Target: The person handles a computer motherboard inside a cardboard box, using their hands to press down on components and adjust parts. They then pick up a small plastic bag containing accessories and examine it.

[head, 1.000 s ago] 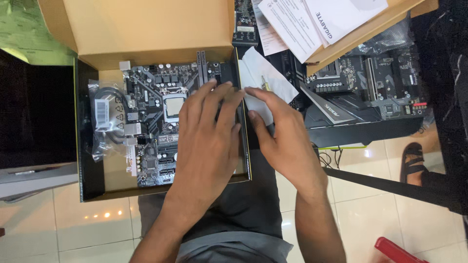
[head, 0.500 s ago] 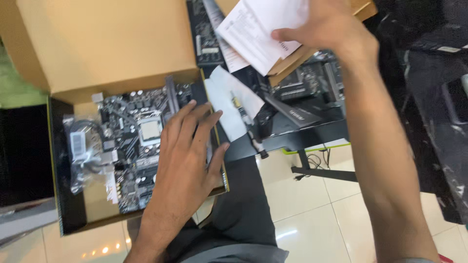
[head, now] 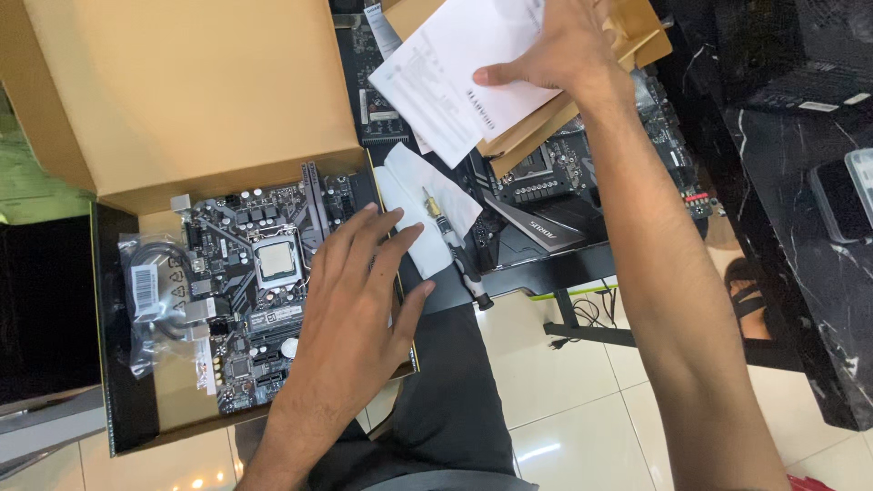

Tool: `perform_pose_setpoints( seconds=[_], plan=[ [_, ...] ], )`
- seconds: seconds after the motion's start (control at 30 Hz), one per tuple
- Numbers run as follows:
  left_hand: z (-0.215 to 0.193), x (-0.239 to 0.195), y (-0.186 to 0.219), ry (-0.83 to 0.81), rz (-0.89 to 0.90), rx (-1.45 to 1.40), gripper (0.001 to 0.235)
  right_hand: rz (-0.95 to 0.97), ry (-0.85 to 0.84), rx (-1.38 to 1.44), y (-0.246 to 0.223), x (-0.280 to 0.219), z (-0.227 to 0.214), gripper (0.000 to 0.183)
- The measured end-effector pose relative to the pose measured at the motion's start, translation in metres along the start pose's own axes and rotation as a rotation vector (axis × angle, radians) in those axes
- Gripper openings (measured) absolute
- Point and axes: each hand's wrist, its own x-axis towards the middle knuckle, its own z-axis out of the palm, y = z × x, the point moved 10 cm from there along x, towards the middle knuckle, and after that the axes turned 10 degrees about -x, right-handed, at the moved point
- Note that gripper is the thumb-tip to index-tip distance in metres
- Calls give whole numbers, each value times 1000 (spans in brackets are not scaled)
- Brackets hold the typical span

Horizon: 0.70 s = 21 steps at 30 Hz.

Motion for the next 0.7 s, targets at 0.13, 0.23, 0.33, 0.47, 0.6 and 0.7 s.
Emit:
perform_pose_setpoints(
  seconds=[0.13,0.23,0.33,0.47,0.6,0.7],
  plan=[
    [-5,-3,0,8,4,-28,44,-9,85,5,-2,1,-6,111],
    [-15,-7,-3,4,-45,-43,45,-157,361,-58,-35,-21,-31,82],
    [-52,-14,-9,174,-99,-125,34,-254,493,-63,-103,-94,-70,86],
    [-90,-41,-40,351,-181,-92,34,-601,446,216,-177,-173,-83,51],
    [-120,-73,-73,454,-326,60,38,-661,85,417,-223,-202,-47,44],
    [-133,-92,-90,490,-367,84,41,-630,-162,428,-237,-214,-14,52]
  ],
)
